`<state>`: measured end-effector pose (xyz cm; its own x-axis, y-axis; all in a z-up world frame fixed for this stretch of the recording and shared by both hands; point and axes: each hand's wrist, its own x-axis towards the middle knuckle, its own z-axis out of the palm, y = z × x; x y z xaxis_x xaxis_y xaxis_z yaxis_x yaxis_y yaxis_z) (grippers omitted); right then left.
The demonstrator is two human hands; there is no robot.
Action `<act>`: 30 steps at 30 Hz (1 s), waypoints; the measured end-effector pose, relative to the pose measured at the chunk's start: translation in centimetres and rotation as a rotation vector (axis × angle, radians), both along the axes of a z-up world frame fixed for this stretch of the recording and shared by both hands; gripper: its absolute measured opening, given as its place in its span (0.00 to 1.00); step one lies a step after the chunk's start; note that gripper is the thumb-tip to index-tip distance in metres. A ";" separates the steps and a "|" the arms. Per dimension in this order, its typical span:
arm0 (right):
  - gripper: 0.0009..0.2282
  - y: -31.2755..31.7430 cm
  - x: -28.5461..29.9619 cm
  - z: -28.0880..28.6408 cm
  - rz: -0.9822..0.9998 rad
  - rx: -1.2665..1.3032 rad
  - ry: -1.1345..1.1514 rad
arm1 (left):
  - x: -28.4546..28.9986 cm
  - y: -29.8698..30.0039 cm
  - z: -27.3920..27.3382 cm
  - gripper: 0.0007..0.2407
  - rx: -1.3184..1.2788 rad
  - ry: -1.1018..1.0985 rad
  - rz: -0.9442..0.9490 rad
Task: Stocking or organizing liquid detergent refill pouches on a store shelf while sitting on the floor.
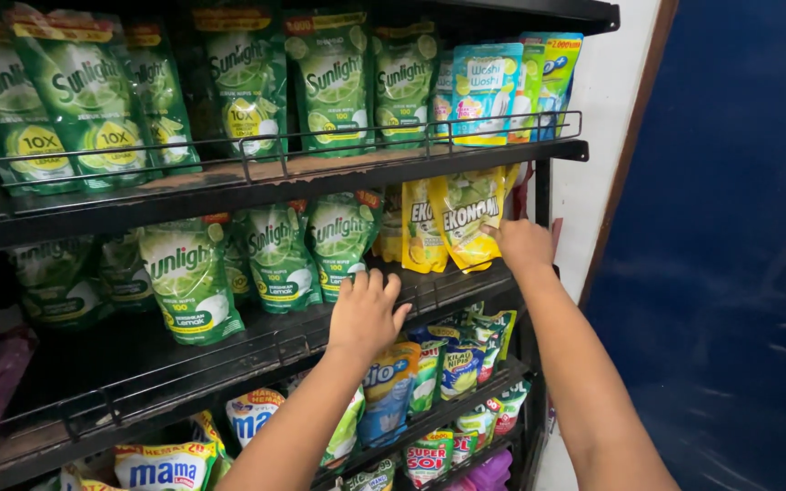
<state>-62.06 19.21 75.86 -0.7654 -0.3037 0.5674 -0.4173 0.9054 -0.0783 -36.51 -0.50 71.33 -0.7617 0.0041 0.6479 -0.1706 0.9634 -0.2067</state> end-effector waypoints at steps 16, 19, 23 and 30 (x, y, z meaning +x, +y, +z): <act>0.15 -0.2 -2.8 -1.8 0.146 -0.396 -0.199 | 0.0 0.2 0.1 0.22 0.010 -0.026 0.021; 0.15 -0.4 -5.4 -3.5 0.198 -0.443 -0.197 | -0.1 0.0 0.1 0.22 0.015 0.008 0.014; 0.15 0.0 -2.4 -1.1 0.121 -0.401 -0.300 | -0.2 -0.1 0.0 0.22 0.019 -0.004 0.007; 0.15 2.7 -8.9 -2.2 0.570 -0.711 -0.462 | -0.3 -0.1 -0.2 0.22 0.023 0.009 -0.004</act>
